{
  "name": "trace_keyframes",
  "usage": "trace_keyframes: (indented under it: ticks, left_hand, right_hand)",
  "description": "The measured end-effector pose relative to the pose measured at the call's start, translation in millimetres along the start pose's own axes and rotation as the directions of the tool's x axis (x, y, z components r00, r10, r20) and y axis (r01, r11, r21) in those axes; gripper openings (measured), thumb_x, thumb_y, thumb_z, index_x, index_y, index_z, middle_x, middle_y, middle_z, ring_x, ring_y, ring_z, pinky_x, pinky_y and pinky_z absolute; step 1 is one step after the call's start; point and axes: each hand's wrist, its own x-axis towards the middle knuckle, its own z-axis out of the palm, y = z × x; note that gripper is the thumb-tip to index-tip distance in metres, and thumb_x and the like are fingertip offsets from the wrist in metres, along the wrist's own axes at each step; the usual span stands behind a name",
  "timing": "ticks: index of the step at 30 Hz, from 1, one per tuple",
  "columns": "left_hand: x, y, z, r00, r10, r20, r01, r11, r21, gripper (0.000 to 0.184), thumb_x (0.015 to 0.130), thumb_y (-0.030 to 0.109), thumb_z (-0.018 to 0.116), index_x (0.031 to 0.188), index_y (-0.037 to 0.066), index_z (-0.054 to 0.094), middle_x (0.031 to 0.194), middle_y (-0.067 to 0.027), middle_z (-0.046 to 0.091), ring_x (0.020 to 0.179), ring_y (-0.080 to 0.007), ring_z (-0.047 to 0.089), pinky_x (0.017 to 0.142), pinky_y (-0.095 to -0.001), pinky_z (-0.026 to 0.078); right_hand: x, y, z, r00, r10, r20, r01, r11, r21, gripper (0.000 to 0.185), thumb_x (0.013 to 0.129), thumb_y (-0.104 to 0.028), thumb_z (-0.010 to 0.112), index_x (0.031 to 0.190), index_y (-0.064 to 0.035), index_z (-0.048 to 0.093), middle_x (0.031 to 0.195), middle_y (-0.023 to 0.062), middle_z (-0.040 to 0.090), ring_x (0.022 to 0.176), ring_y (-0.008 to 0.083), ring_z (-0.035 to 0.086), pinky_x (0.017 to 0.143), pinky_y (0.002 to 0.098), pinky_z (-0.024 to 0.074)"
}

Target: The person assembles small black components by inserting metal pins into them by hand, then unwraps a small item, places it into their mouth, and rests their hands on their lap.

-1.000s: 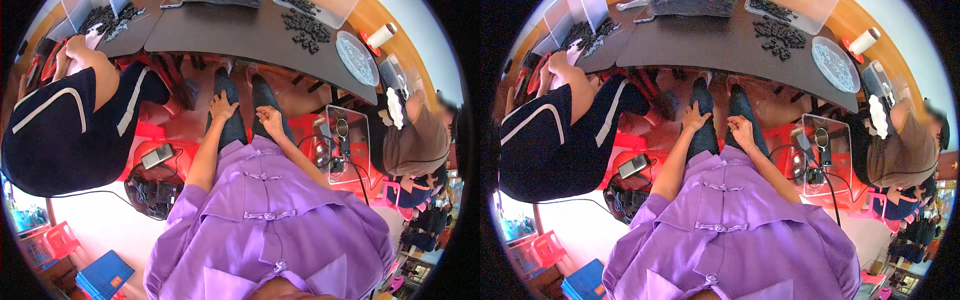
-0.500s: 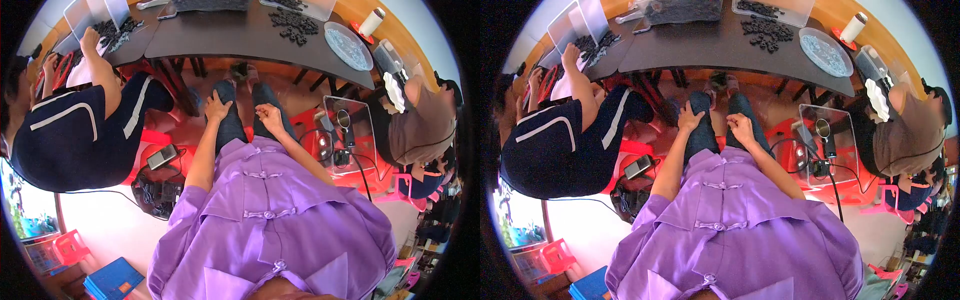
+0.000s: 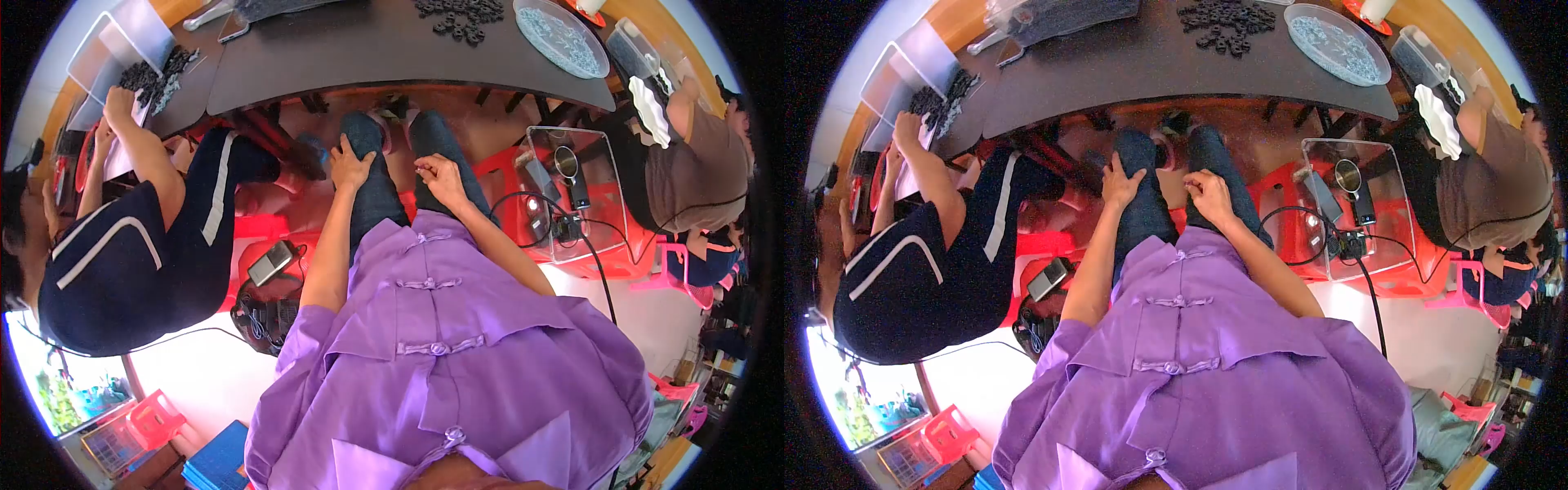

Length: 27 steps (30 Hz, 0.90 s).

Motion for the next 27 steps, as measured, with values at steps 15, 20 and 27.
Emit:
trace_keyframes:
  ticks: [15, 20, 27]
  left_hand:
    - [9.4, -9.4, 15.0, 0.997, -0.037, 0.070, 0.036, 0.999, 0.015, 0.086, 0.075, 0.045, 0.066, 0.141, 0.012, 0.023, 0.130, -0.0250, 0.040, 0.117, -0.0433, 0.043, 0.095, -0.0477, 0.040]
    - [13.4, -8.4, 18.8, 0.998, -0.018, 0.054, 0.018, 1.000, 0.000, 0.083, 0.075, 0.044, 0.066, 0.140, 0.013, 0.025, 0.132, -0.0248, 0.039, 0.117, -0.0438, 0.043, 0.094, -0.0489, 0.040]
    - [16.9, -17.0, 19.3, 0.988, -0.119, 0.103, 0.121, 0.993, -0.014, 0.084, 0.074, 0.047, 0.065, 0.141, 0.015, 0.024, 0.134, -0.0225, 0.038, 0.120, -0.0409, 0.042, 0.095, -0.0491, 0.040]
  right_hand:
    - [81.7, 73.5, 28.7, 0.990, 0.115, -0.082, -0.105, 0.987, 0.120, 0.009, 0.075, -0.002, 0.064, 0.084, -0.0004, 0.066, 0.075, 0.0147, 0.067, 0.065, 0.0221, 0.066, 0.059, 0.0314, 0.0494]
    - [126.8, 113.4, 35.5, 0.945, 0.325, 0.034, -0.308, 0.855, 0.418, 0.027, 0.076, 0.013, 0.049, 0.091, -0.0023, 0.066, 0.074, 0.0042, 0.063, 0.059, 0.0111, 0.057, 0.046, 0.0254, 0.0507]
    - [144.7, 113.4, 19.6, 0.887, 0.439, 0.144, -0.461, 0.818, 0.344, 0.020, 0.081, -0.004, 0.063, 0.101, -0.0001, 0.063, 0.093, 0.0118, 0.066, 0.069, 0.0192, 0.063, 0.057, 0.0309, 0.0566]
